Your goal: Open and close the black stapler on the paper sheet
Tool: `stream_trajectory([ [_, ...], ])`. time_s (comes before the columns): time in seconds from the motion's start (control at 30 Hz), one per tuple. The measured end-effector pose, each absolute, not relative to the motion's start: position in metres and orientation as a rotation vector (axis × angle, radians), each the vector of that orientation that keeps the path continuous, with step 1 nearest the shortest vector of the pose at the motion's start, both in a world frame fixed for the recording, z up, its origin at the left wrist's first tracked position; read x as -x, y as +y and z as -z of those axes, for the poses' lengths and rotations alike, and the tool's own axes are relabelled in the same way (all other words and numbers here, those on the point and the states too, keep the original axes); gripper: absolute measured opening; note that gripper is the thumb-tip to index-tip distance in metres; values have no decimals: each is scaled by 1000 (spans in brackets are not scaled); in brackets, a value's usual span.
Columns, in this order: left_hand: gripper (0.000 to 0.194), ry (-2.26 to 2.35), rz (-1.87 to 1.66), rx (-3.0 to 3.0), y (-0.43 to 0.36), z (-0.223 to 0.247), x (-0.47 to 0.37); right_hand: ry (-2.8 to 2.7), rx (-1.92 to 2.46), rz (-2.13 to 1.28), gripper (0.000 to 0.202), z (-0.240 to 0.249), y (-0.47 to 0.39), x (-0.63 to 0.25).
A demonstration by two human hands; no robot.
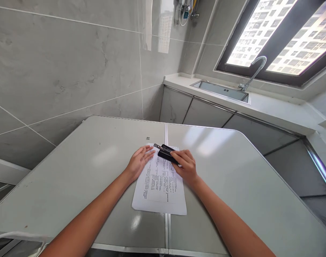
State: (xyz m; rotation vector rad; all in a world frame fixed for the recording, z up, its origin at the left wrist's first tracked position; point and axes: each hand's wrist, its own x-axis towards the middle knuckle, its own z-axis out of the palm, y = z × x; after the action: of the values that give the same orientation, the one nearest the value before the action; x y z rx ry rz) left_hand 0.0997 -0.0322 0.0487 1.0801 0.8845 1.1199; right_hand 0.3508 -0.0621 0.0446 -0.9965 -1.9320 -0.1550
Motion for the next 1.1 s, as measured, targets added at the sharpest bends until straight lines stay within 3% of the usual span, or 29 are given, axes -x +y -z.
stream_trajectory([
  [0.13,30,617,-1045,-575,-31,-42,-104,-2205,701,516,39,-48,-69,-346],
  [0.3,24,584,-1071,-560,-28,-42,-100,-2247,705,572,40,-50,-70,-342],
  [0.5,18,852,-1240,-665,-27,-40,-98,-1756,1121,-59,27,-43,-62,-337],
  [0.6,29,919,-1278,-790,-27,-40,-97,-1614,1322,-435,25,-36,-52,-340],
  [0.7,36,897,-1303,-925,-28,-46,-97,-1640,1394,-586,27,-32,-45,-347],
  [0.83,38,753,-1269,-1082,-34,-58,-96,-1804,1242,-305,40,-45,-50,-345],
  [1.1,38,516,-1018,-1270,-46,-55,-99,-2179,696,78,40,-76,-78,-298],
])
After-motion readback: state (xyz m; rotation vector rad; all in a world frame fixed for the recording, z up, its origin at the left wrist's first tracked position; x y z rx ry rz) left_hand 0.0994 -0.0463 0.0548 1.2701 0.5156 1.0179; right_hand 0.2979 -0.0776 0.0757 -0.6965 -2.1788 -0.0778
